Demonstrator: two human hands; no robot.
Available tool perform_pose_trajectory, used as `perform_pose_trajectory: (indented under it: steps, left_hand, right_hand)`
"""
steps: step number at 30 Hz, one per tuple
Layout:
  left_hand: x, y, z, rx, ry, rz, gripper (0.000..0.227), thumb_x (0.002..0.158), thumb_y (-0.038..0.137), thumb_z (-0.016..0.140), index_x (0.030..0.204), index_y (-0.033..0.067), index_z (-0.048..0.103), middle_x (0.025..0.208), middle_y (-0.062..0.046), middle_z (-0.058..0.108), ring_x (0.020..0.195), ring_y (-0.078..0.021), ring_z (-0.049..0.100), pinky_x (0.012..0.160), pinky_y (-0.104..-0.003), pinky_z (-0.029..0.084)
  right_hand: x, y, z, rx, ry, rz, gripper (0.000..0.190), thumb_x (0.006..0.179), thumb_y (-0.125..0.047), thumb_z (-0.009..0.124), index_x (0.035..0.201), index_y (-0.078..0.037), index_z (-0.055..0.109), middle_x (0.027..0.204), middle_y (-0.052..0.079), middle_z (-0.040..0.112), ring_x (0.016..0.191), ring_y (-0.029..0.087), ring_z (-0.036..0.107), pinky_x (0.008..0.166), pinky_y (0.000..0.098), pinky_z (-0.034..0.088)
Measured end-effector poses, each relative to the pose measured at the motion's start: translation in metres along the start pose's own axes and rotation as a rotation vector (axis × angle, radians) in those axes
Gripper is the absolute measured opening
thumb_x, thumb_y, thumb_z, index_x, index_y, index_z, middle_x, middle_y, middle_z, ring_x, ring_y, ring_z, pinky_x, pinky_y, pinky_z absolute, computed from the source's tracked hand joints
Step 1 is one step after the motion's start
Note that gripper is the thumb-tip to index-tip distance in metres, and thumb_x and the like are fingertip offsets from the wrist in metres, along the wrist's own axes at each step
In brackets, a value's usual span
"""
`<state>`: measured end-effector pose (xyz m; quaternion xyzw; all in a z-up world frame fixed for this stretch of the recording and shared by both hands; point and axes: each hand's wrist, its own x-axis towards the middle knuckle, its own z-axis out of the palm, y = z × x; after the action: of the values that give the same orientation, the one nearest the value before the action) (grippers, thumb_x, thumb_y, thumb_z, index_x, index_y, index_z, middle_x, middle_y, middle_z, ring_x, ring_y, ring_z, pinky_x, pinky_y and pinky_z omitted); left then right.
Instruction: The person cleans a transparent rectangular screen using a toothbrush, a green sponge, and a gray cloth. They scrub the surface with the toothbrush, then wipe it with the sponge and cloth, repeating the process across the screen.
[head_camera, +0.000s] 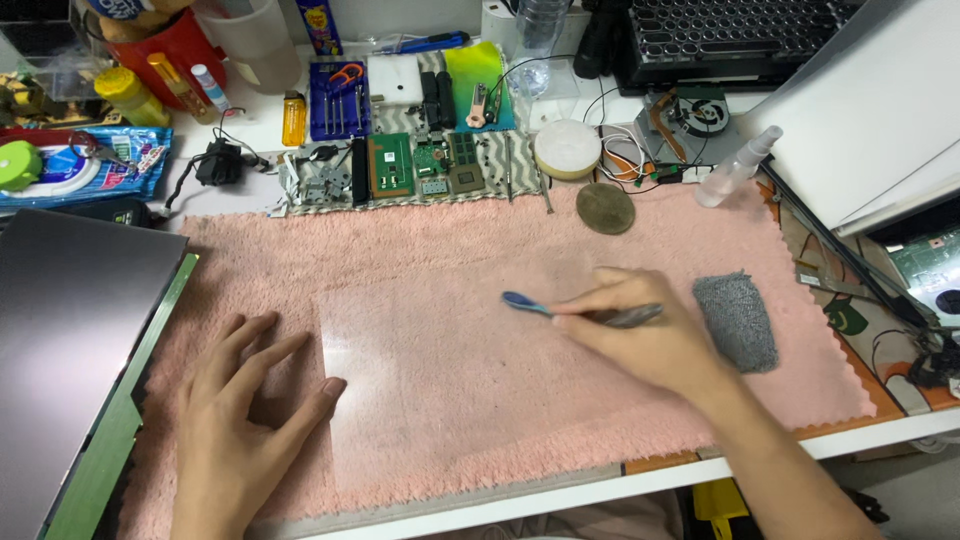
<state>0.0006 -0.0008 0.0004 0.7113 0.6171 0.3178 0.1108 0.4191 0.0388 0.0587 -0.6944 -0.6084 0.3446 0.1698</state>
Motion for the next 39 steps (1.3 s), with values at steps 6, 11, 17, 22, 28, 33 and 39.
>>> perform_pose_trajectory:
  steps: [6, 11, 17, 22, 28, 33, 39]
  left_hand:
    - [0.0, 0.0, 0.0, 0.015, 0.003, 0.001, 0.058, 0.082, 0.045, 0.094, 0.137, 0.0268, 0.085, 0.165, -0.007, 0.07, 0.168, -0.0319, 0.053, 0.13, -0.055, 0.036]
    - [0.002, -0.002, 0.001, 0.014, 0.007, 0.008, 0.059, 0.081, 0.045, 0.094, 0.136, 0.026, 0.085, 0.165, -0.006, 0.07, 0.165, -0.0306, 0.056, 0.129, -0.055, 0.037]
    - [0.0, 0.003, 0.0, 0.008, 0.006, -0.001, 0.058, 0.082, 0.042, 0.095, 0.136, 0.0227, 0.085, 0.165, -0.008, 0.07, 0.166, -0.0325, 0.055, 0.129, -0.058, 0.037]
    - [0.001, -0.001, 0.001, 0.016, -0.002, -0.004, 0.059, 0.082, 0.044, 0.094, 0.136, 0.0231, 0.085, 0.166, -0.007, 0.07, 0.164, -0.0301, 0.056, 0.128, -0.056, 0.037]
    - [0.0, 0.0, 0.002, 0.009, 0.014, 0.008, 0.058, 0.082, 0.04, 0.096, 0.135, 0.0198, 0.085, 0.163, -0.01, 0.071, 0.167, -0.0352, 0.054, 0.132, -0.058, 0.038]
    - [0.001, -0.001, 0.003, 0.001, 0.026, 0.038, 0.058, 0.082, 0.037, 0.096, 0.135, 0.0173, 0.085, 0.164, -0.014, 0.071, 0.164, -0.0377, 0.057, 0.134, -0.056, 0.041]
    - [0.001, 0.003, -0.001, 0.026, -0.003, 0.005, 0.061, 0.082, 0.041, 0.096, 0.138, 0.0204, 0.084, 0.163, -0.011, 0.071, 0.167, -0.0359, 0.054, 0.131, -0.059, 0.038]
  right_hand:
    - [0.004, -0.029, 0.001, 0.066, 0.201, 0.039, 0.026, 0.097, -0.024, 0.092, 0.122, -0.023, 0.097, 0.085, -0.006, 0.073, 0.061, 0.01, 0.056, 0.05, 0.0327, 0.033]
    - [0.004, 0.02, 0.005, 0.134, 0.165, -0.264, 0.023, 0.093, -0.013, 0.093, 0.115, -0.016, 0.098, 0.079, 0.0, 0.073, 0.056, 0.009, 0.055, 0.047, 0.0274, 0.037]
    - [0.011, 0.019, 0.0, 0.174, 0.326, -0.209, 0.025, 0.091, -0.007, 0.095, 0.116, -0.011, 0.095, 0.082, 0.001, 0.076, 0.063, 0.01, 0.06, 0.051, 0.0266, 0.041]
    - [-0.003, 0.017, -0.005, 0.018, 0.222, -0.231, 0.028, 0.091, -0.022, 0.093, 0.119, -0.023, 0.098, 0.071, -0.003, 0.068, 0.059, 0.011, 0.058, 0.058, 0.0333, 0.039]
    - [-0.002, 0.03, -0.005, 0.132, 0.308, -0.138, 0.025, 0.092, -0.01, 0.094, 0.117, -0.013, 0.096, 0.09, -0.001, 0.082, 0.077, 0.012, 0.074, 0.069, 0.024, 0.052]
    - [-0.017, 0.029, 0.007, 0.015, 0.236, -0.303, 0.022, 0.092, -0.019, 0.089, 0.112, -0.018, 0.097, 0.08, -0.003, 0.076, 0.069, 0.011, 0.075, 0.066, 0.0288, 0.053]
    - [-0.024, 0.031, -0.008, -0.012, 0.235, -0.078, 0.025, 0.092, -0.015, 0.087, 0.115, -0.017, 0.096, 0.096, -0.002, 0.084, 0.079, 0.012, 0.076, 0.071, 0.0278, 0.058]
